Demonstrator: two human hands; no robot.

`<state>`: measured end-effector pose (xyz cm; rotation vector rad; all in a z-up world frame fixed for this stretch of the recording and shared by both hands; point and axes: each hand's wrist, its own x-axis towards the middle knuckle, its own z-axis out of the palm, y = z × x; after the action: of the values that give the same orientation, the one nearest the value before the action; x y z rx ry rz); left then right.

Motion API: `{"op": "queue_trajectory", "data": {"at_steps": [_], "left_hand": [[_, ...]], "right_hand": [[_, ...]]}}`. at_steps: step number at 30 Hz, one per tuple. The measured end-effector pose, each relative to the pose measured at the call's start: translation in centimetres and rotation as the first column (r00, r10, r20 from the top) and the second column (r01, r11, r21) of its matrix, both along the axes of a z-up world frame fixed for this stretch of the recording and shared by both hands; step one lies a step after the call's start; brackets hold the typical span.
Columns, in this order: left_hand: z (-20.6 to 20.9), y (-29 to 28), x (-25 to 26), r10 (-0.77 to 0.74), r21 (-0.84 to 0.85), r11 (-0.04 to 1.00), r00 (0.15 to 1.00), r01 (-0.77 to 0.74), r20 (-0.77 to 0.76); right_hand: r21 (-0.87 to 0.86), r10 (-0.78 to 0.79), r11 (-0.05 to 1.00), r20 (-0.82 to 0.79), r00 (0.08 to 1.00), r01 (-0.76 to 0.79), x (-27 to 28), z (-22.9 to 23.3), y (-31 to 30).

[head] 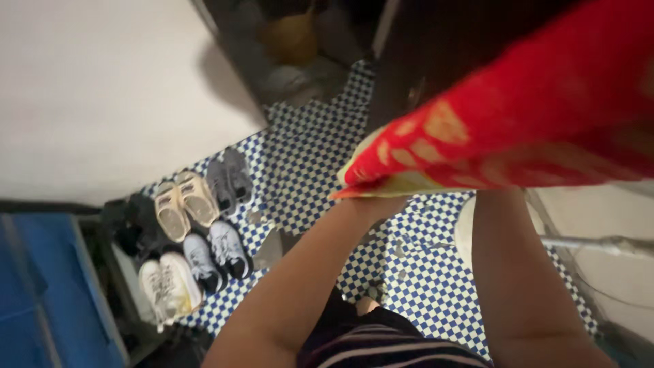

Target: The person washes a cloth in a basin, then uses the damp cloth to wipe multiple shoes and sandals located on the floor, and finally sweeps the floor area using a broom.

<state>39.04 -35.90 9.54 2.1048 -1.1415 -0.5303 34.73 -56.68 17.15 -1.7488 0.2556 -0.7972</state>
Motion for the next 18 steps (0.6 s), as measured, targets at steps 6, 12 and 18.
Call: {"op": "queue_trajectory", "data": {"at_steps": [6,12,18], "left_hand": [[-0.6,-3.1,-4.2,-0.120,0.222,0.965,0.988,0.138,-0.093],[2.4,-4.8,-5.1,-0.081,0.390,0.908,0.978,0.153,-0.194],[2.3,-3.2,-0.2,-0.178,0.434,0.860,0.955,0.267,-0.236]], "right_hand": [[0.222,-0.131,0.964,-0.072,0.989,0.144,-6.7,-2.6,-3.6],[0.472,-0.076,0.831,-0.427,0.901,0.294,-11.5,-11.2,-2.6],[0.620,0.298,0.665,-0.731,0.614,0.416,-14.3,-22.9,3.5]]}}
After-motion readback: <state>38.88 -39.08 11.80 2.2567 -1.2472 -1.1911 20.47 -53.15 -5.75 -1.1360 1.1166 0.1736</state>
